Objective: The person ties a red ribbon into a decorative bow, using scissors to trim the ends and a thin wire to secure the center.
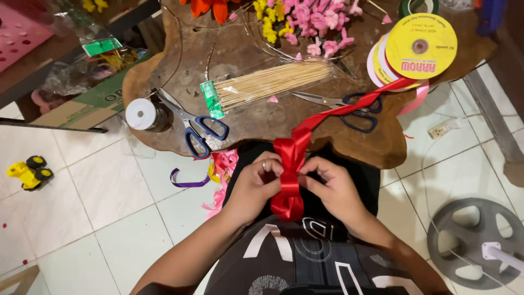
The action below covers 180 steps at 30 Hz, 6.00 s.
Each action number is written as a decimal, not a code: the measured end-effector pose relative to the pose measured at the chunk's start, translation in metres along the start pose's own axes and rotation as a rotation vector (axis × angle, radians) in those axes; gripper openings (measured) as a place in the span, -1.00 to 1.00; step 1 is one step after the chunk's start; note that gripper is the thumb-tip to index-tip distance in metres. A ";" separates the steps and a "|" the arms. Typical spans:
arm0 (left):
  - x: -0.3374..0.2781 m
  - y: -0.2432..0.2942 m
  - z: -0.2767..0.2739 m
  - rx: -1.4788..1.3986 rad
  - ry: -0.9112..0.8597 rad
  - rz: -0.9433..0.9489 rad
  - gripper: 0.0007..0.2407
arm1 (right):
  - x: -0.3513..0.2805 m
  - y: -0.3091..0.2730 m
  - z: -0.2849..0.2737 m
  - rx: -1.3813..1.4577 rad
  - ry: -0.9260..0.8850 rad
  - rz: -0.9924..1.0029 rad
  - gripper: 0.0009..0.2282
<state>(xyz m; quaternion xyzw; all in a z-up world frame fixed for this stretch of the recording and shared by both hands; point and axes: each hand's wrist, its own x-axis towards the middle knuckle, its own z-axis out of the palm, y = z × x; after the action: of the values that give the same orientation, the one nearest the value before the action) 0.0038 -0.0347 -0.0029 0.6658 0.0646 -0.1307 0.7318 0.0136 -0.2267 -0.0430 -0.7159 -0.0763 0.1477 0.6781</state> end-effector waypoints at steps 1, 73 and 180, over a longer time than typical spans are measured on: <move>0.000 0.001 -0.001 0.001 0.002 0.000 -0.96 | 0.001 -0.002 -0.002 0.001 -0.002 -0.001 -0.89; 0.049 -0.039 0.006 -0.734 -0.195 -0.242 -0.87 | 0.243 -0.064 -0.051 -0.965 -0.190 -0.205 -0.86; 0.038 -0.008 0.046 -0.191 -0.015 0.028 -0.87 | -0.008 -0.055 -0.046 -0.339 0.291 -0.183 -0.91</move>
<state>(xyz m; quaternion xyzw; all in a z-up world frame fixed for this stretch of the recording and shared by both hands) 0.0345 -0.0846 -0.0159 0.5928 0.0620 -0.1188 0.7941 0.0254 -0.2687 0.0146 -0.8233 -0.0660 -0.0341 0.5627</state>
